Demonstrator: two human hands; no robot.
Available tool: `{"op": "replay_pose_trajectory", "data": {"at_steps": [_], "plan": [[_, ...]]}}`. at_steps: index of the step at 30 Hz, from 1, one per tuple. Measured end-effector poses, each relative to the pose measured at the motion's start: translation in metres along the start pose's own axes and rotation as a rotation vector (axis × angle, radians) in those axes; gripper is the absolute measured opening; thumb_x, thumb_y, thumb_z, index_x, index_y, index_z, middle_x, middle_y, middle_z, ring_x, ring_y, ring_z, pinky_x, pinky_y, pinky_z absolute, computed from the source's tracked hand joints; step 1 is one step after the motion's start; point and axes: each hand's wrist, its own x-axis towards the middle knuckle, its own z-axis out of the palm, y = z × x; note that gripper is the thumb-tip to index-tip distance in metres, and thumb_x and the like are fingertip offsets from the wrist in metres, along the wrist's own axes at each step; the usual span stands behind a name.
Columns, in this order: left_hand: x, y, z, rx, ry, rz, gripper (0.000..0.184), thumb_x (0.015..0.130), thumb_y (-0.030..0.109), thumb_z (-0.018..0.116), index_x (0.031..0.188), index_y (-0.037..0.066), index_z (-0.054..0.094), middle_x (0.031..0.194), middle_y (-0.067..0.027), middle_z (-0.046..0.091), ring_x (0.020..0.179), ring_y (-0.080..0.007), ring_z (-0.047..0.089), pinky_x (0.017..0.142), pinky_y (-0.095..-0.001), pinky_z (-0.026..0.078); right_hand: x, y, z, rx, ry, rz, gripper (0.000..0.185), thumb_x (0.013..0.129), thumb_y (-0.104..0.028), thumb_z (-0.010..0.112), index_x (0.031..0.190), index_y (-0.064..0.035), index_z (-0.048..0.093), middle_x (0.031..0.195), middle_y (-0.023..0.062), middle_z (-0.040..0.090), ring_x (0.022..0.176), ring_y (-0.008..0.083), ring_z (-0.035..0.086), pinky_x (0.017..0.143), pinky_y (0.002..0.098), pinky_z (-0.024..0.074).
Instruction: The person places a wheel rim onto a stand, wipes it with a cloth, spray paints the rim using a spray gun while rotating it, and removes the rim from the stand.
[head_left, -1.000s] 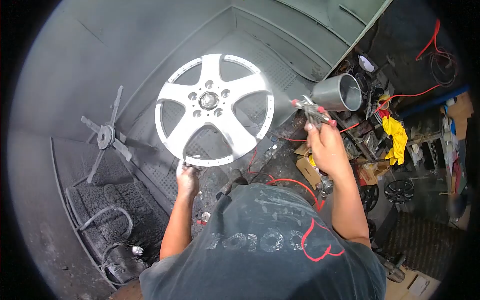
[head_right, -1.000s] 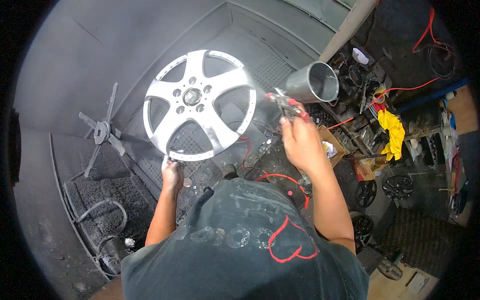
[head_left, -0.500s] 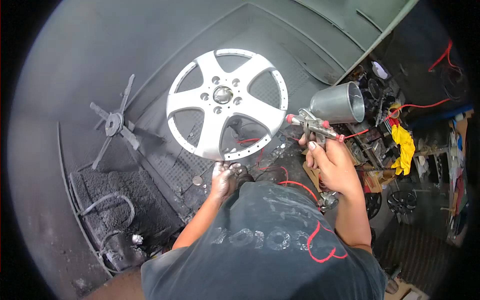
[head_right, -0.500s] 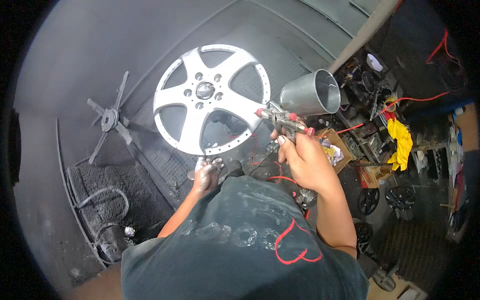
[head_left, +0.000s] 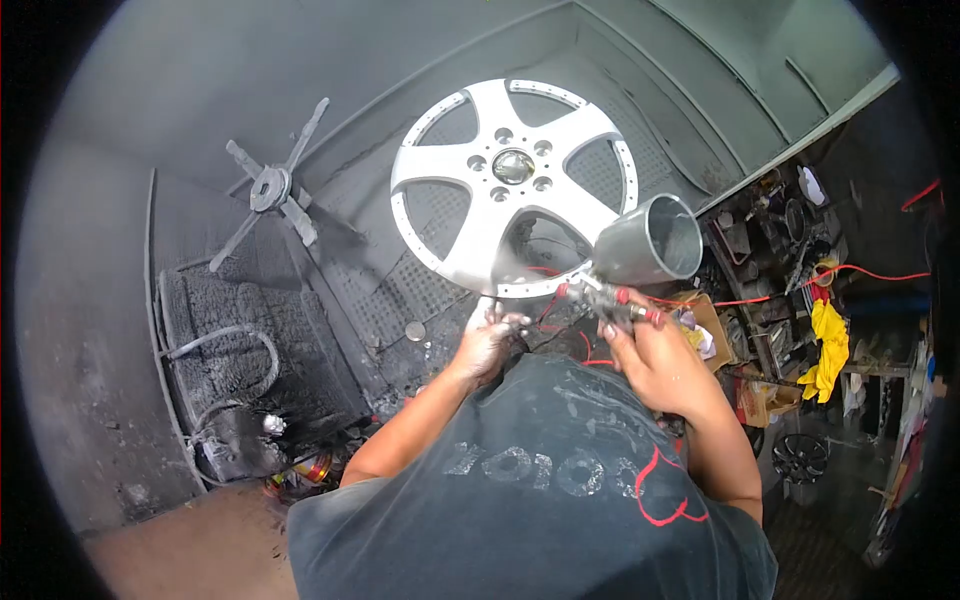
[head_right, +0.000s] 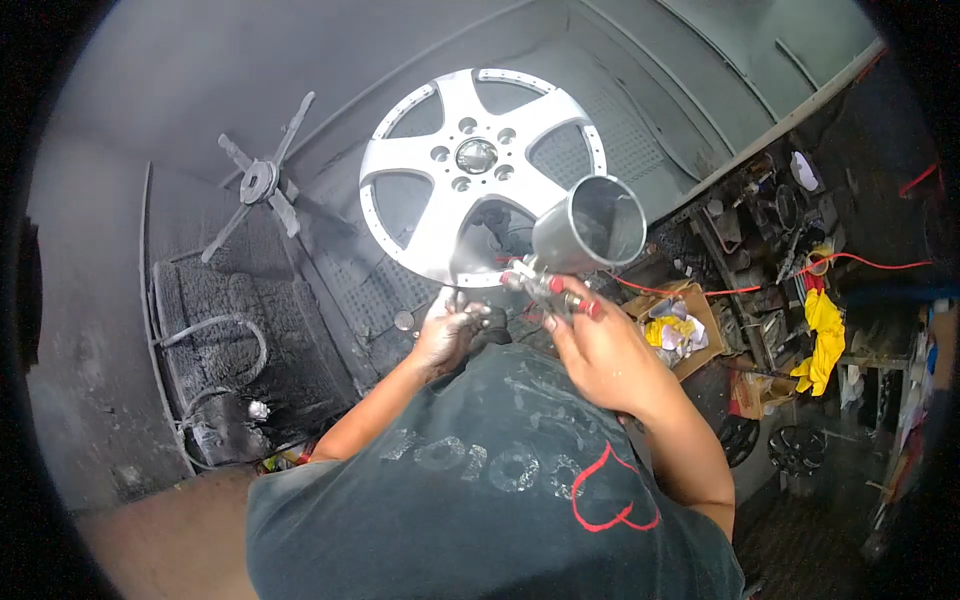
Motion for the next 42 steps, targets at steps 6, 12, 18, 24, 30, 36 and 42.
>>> {"op": "replay_pose_trajectory", "data": {"at_steps": [6,12,18,24,30,36,42], "plan": [[0.016,-0.009,0.031,0.633,-0.299,-0.242,0.046,0.090,-0.004,0.056,0.134,0.005,0.046,0.118,-0.0084,0.062,0.100,-0.0157,0.059,0.085,-0.0321,0.050,-0.006,-0.018,-0.002,0.273,-0.233,0.104,0.037,0.096,-0.011,0.056,0.132,-0.0018,0.049,0.103,0.0230,0.066,0.097,0.0422,0.063,0.084,0.0429,0.0499],[0.023,-0.018,0.029,0.972,-0.610,-0.111,0.049,0.093,-0.001,0.054,0.141,0.008,0.050,0.119,-0.0068,0.064,0.103,-0.0138,0.058,0.095,-0.0319,0.048,0.008,-0.022,0.010,0.074,-0.160,-0.069,0.037,0.095,-0.010,0.056,0.130,0.0016,0.050,0.099,0.0251,0.066,0.093,0.0444,0.063,0.080,0.0461,0.0507],[0.016,-0.009,-0.035,0.408,-0.011,0.081,0.033,0.092,-0.003,0.055,0.124,0.002,0.053,0.113,-0.0115,0.065,0.096,-0.0182,0.064,0.088,-0.0331,0.053,0.009,0.006,0.015,-0.092,0.084,-0.110,0.034,0.096,-0.011,0.055,0.126,0.0049,0.051,0.103,0.0291,0.064,0.092,0.0469,0.063,0.080,0.0491,0.0505],[-0.015,0.049,-0.011,0.331,0.005,0.084,0.058,0.087,-0.004,0.051,0.143,0.008,0.040,0.124,-0.0091,0.056,0.103,-0.0154,0.059,0.088,-0.0286,0.049,0.010,0.013,0.000,-0.285,0.322,-0.024,0.029,0.098,-0.007,0.051,0.123,0.0068,0.055,0.121,0.0296,0.058,0.108,0.0459,0.059,0.090,0.0479,0.0486],[0.001,0.012,0.008,0.371,-0.381,-0.080,0.095,0.084,-0.006,0.052,0.160,0.015,-0.001,0.143,-0.0134,0.044,0.111,-0.0196,0.056,0.096,-0.0325,0.049,0.024,-0.001,0.003,-0.177,0.319,0.016,0.025,0.097,-0.003,0.050,0.116,0.0123,0.055,0.121,0.0296,0.057,0.105,0.0483,0.058,0.090,0.0490,0.0475],[0.010,-0.002,0.027,0.785,-0.691,-0.141,0.064,0.093,0.001,0.052,0.153,0.006,0.032,0.131,-0.0109,0.057,0.114,-0.0161,0.055,0.100,-0.0327,0.045,0.018,-0.029,0.012,0.005,0.026,-0.027,0.025,0.096,-0.005,0.052,0.117,0.0079,0.056,0.116,0.0282,0.061,0.101,0.0469,0.060,0.087,0.0483,0.0482],[-0.004,-0.020,-0.009,0.581,-0.490,-0.231,0.049,0.092,0.000,0.052,0.141,0.003,0.050,0.121,-0.0063,0.061,0.116,-0.0153,0.055,0.102,-0.0302,0.042,0.018,-0.034,0.017,0.055,-0.233,0.015,0.033,0.096,-0.010,0.055,0.128,0.0004,0.051,0.108,0.0257,0.063,0.102,0.0450,0.061,0.086,0.0463,0.0490]]}}
